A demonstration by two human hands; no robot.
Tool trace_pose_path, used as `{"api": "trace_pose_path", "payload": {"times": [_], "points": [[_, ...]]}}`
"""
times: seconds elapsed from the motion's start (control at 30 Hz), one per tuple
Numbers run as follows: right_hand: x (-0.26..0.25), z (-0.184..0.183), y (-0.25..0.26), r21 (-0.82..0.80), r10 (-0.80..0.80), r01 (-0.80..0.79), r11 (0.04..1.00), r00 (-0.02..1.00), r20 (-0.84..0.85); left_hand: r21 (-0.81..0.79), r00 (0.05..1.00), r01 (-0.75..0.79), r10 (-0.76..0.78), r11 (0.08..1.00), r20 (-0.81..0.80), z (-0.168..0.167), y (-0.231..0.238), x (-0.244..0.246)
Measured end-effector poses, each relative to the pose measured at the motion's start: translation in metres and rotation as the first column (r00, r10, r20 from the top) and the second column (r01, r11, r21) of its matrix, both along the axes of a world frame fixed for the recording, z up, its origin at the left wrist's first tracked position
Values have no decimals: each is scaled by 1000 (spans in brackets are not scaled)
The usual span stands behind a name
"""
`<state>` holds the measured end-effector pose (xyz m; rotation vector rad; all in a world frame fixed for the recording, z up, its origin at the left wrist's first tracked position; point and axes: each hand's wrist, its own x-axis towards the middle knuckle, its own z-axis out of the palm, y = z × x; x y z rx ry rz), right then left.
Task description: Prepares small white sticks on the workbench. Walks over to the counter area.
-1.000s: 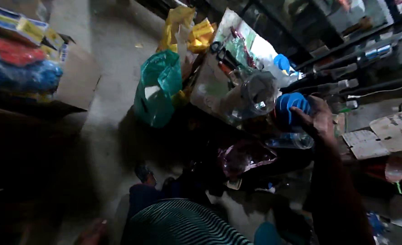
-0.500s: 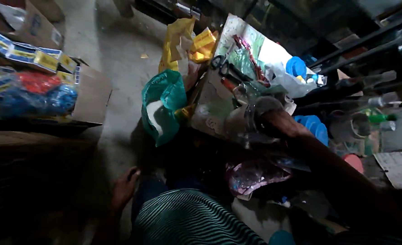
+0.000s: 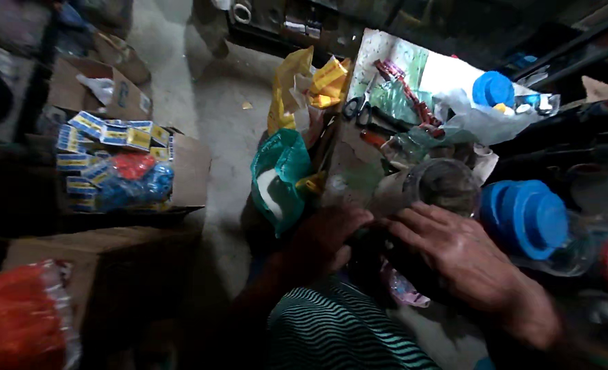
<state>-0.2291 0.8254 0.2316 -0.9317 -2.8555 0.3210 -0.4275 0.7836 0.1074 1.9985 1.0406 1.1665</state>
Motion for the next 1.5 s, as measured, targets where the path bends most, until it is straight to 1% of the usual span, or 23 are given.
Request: {"api": "trace_pose_path", "payload": {"times": [0.03,0.1,0.17,0.23,0.3,0.37,0.47,0.5,0.57,0.67,0.73,0.83,0.9,0.97,1.03,1.1,1.17,1.2,1.23,1.3,1.33,1.4,1.5], "points": [[-9,-9,0,-64,-29,22,998,995,-100,-52,999,-8,10,999,35,-4,-1,-12],[-19,-26,-7,-263,-157,84,961,949,-273,-195,991,-45,69,980,116,-7,-9,-45],[-34,-49,-19,-431,-334,144,891,850,-407,-287,977,-12,71,958,199,-13,-16,-85],[-59,-67,-29,-534,-472,195,823,757,-451,-328,962,17,74,944,264,-17,-16,-117],[-93,-79,-33,-575,-525,207,792,711,-468,-309,957,31,61,951,282,-19,-12,-140],[-125,-85,-34,-519,-475,180,836,712,-518,-248,968,59,5,967,251,-23,-9,-157],[-163,-92,-30,-286,-353,228,931,760,-545,-177,983,75,-43,981,178,-16,-4,-176],[-170,-90,-27,-253,-333,227,941,765,-551,-182,982,101,-69,978,175,-10,-1,-183],[-174,-80,-22,-330,-336,173,928,772,-540,-235,973,182,-141,955,180,1,4,-195],[-175,-78,-15,-433,-302,37,901,770,-562,-354,977,210,-178,912,120,15,4,-201],[-178,-86,-14,-432,-261,-43,901,741,-619,-326,974,227,-210,918,89,10,5,-201],[-182,-96,-9,-405,-220,-93,910,718,-660,-300,982,187,-174,935,70,3,4,-199],[-186,-93,-4,-440,-267,-51,896,731,-628,-328,991,134,-135,935,19,3,8,-205],[-187,-80,0,-499,-391,99,861,757,-523,-381,991,48,-92,923,-98,6,18,-217],[-187,-66,2,-529,-505,237,815,737,-449,-399,964,-48,-63,916,-259,12,33,-233],[-180,-80,10,-427,-495,283,859,674,-548,-335,908,-129,-24,933,-417,30,48,-246],[-173,-96,16,-364,-461,284,887,608,-647,-158,856,-131,31,979,-517,61,55,-252],[-171,-99,17,-369,-464,283,886,592,-659,-93,838,-105,37,990,-545,73,56,-253],[-171,-101,16,-384,-473,278,880,583,-661,-59,828,-73,28,996,-559,76,58,-256],[-177,-107,7,-437,-509,274,857,581,-635,-113,816,-55,-21,992,-578,64,64,-266],[-181,-109,4,-451,-520,274,849,582,-626,-114,812,-53,-23,992,-583,60,66,-270],[-189,-115,0,-432,-518,291,854,558,-648,-52,816,-23,-11,998,-578,61,70,-267],[-200,-118,-15,-463,-535,271,844,502,-680,-85,850,-9,-37,996,-525,48,63,-267]]}}
